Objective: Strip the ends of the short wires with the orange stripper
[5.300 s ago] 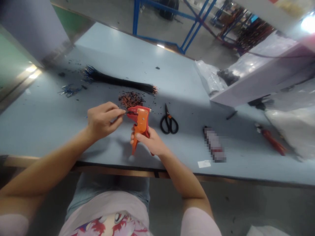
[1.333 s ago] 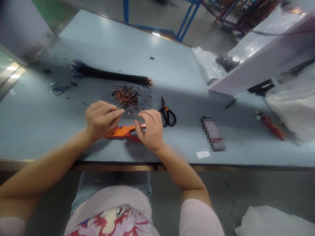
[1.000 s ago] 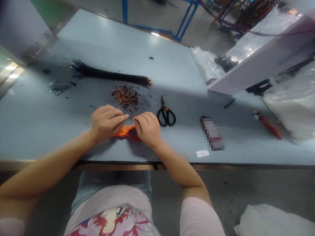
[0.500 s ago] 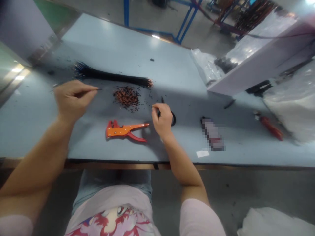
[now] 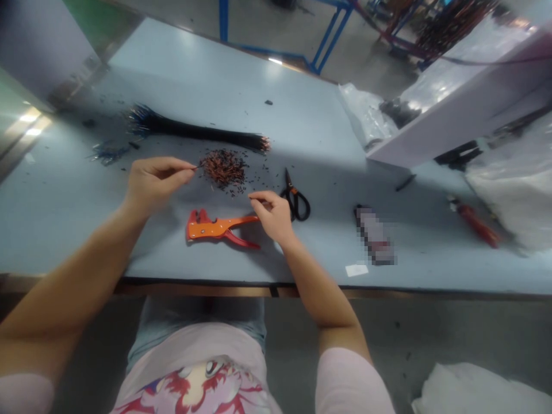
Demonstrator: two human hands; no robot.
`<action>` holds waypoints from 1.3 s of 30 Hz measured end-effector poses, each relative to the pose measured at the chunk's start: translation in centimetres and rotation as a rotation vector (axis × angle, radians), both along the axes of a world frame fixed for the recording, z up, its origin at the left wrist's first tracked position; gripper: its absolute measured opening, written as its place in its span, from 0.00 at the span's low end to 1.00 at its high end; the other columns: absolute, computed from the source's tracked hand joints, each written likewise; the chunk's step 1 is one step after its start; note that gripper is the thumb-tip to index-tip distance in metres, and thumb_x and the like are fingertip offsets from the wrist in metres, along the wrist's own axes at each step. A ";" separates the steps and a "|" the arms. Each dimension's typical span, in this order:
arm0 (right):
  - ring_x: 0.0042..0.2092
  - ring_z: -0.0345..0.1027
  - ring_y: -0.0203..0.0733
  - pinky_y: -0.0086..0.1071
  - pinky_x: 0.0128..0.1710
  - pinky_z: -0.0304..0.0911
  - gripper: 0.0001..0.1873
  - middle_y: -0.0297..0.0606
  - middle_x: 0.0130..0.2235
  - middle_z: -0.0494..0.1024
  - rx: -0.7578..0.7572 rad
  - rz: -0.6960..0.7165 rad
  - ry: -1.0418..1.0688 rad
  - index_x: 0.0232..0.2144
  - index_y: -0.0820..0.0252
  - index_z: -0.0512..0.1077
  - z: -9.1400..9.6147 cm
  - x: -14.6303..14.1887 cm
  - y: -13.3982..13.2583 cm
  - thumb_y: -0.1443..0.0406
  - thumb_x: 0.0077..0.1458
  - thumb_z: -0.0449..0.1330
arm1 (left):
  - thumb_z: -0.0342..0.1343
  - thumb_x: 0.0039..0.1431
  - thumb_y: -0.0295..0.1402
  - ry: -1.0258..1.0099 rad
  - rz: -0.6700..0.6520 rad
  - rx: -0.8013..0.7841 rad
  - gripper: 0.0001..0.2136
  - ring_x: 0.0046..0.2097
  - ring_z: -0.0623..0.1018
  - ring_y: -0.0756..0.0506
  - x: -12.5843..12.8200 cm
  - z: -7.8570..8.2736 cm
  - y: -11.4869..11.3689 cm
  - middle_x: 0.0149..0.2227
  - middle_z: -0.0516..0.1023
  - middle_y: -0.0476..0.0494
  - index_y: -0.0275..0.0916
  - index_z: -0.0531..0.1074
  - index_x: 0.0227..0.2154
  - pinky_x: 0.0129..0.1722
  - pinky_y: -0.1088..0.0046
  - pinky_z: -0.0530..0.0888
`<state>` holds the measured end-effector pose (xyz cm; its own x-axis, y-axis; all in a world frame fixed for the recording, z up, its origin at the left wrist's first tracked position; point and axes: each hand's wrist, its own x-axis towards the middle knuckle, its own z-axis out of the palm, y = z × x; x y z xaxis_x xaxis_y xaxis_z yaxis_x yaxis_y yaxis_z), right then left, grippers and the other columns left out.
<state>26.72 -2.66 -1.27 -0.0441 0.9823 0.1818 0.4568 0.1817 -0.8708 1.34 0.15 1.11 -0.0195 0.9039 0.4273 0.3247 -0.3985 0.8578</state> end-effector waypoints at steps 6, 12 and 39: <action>0.37 0.75 0.40 0.33 0.37 0.69 0.07 0.36 0.34 0.80 0.150 -0.065 0.088 0.34 0.58 0.77 -0.3 -0.4 -0.3 0.68 0.51 0.60 | 0.61 0.50 0.32 0.074 -0.055 0.009 0.03 0.26 0.73 0.53 0.8 -0.2 -0.6 0.27 0.80 0.51 0.43 0.80 0.28 0.25 0.77 0.66; 0.42 0.74 0.40 0.35 0.40 0.70 0.16 0.39 0.44 0.79 0.187 -0.034 0.219 0.45 0.55 0.73 -0.5 -0.1 -0.3 0.70 0.53 0.58 | 0.60 0.51 0.33 0.177 -0.085 0.065 0.04 0.25 0.72 0.53 1.4 -0.5 -0.9 0.27 0.80 0.51 0.43 0.79 0.28 0.26 0.77 0.67; 0.41 0.71 0.40 0.38 0.44 0.66 0.06 0.39 0.38 0.76 0.336 0.165 -0.043 0.37 0.58 0.72 1.0 -1.6 -2.4 0.68 0.59 0.55 | 0.55 0.58 0.30 0.710 -0.053 0.696 0.06 0.28 0.74 0.51 2.3 -1.6 -2.4 0.27 0.78 0.50 0.43 0.76 0.34 0.26 0.75 0.66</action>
